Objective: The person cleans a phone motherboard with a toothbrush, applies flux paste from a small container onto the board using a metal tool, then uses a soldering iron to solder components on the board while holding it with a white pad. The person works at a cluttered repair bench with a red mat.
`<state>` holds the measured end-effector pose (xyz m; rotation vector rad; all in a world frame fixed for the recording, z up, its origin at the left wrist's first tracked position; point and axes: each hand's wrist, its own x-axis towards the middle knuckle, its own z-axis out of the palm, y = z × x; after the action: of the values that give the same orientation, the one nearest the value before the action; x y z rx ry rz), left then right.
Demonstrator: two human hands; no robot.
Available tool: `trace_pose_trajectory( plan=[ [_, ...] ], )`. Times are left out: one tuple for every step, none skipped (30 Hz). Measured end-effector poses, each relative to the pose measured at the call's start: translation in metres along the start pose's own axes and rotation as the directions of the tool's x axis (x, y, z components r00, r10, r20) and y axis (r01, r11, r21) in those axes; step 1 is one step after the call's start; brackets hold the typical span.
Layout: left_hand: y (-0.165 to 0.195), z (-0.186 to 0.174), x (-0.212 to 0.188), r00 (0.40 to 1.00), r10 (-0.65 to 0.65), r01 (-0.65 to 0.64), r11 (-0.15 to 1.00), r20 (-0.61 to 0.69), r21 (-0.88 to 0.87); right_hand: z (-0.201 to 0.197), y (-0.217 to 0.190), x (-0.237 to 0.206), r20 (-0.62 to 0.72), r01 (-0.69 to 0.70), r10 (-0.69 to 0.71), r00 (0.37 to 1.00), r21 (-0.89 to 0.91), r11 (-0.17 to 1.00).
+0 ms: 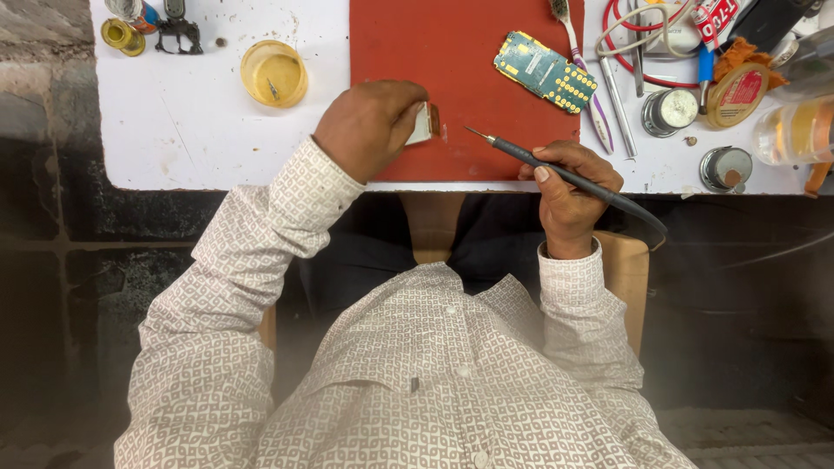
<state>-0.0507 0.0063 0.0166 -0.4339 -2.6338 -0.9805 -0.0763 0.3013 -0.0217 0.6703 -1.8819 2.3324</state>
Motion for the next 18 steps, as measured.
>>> trace_pose_trajectory(
  plan=[
    [0.001,0.000,0.002,0.999,-0.037,0.039,0.998,0.023,-0.055,0.000,0.000,0.000,-0.003,-0.005,0.005,1.000,0.003,1.000],
    [0.003,0.002,0.004,0.998,-0.059,0.061,0.996,0.036,-0.065,0.000,0.000,-0.001,-0.006,-0.011,0.011,1.000,0.006,1.000],
    [0.005,0.004,0.005,0.996,-0.080,0.083,0.994,0.048,-0.075,0.000,0.000,-0.001,-0.002,-0.006,0.006,1.000,-0.002,1.000],
    [0.007,0.006,0.006,0.993,-0.101,0.106,0.991,0.061,-0.085,0.000,0.000,0.000,0.003,-0.002,0.002,1.000,-0.012,1.000],
    [0.008,0.007,0.006,0.995,-0.089,0.090,0.995,0.037,-0.037,0.000,-0.001,0.000,0.008,0.001,-0.001,1.000,-0.022,1.000],
    [0.010,0.008,0.004,0.997,-0.074,0.074,0.997,0.014,0.011,0.000,-0.001,0.000,0.012,0.004,-0.004,1.000,-0.031,1.000],
    [0.012,0.009,0.002,0.998,-0.060,0.060,0.996,-0.009,0.060,0.001,-0.001,0.000,0.016,0.007,-0.006,1.000,-0.039,0.999],
    [0.012,0.009,0.000,0.999,-0.029,0.030,0.995,-0.019,0.093,0.001,-0.002,0.000,0.022,0.008,-0.007,1.000,-0.047,0.999],
    [0.012,0.009,-0.003,1.000,0.002,0.002,0.992,-0.029,0.126,0.001,-0.002,0.000,0.025,0.005,-0.004,1.000,-0.059,0.998],
    [0.011,0.008,-0.005,0.999,0.032,-0.026,0.987,-0.038,0.161,0.002,-0.002,0.000,0.028,0.003,-0.001,1.000,-0.071,0.997],
    [0.010,0.008,-0.008,0.995,0.091,-0.082,0.980,-0.042,0.182,0.002,-0.003,0.000,0.031,0.002,0.001,1.000,-0.082,0.997],
    [0.009,0.007,-0.010,0.988,0.150,-0.139,0.969,-0.044,0.204,0.003,-0.003,0.001,0.033,0.002,0.000,0.999,-0.088,0.996],
    [0.008,0.007,-0.011,0.977,0.209,-0.194,0.955,-0.044,0.225,0.003,-0.003,0.001,0.034,0.002,0.001,0.999,-0.094,0.996],
    [0.007,0.008,-0.013,0.976,0.219,-0.211,0.951,-0.013,0.228,0.004,-0.003,0.001,0.035,0.002,0.001,0.999,-0.100,0.995],
    [0.007,0.008,-0.014,0.973,0.231,-0.229,0.946,0.018,0.230,0.004,-0.003,0.001,0.033,0.002,0.001,0.999,-0.094,0.996],
    [0.006,0.009,-0.014,0.969,0.244,-0.248,0.941,0.049,0.232,0.004,-0.003,0.001,0.031,0.003,0.000,1.000,-0.088,0.996],
    [0.005,0.008,-0.015,0.970,0.234,-0.242,0.950,0.067,0.196,0.004,-0.003,0.001,0.027,0.004,-0.002,1.000,-0.082,0.997],
    [0.004,0.007,-0.015,0.971,0.224,-0.236,0.959,0.085,0.159,0.005,-0.003,0.001,0.027,0.002,0.000,1.000,-0.080,0.997]
  ],
)
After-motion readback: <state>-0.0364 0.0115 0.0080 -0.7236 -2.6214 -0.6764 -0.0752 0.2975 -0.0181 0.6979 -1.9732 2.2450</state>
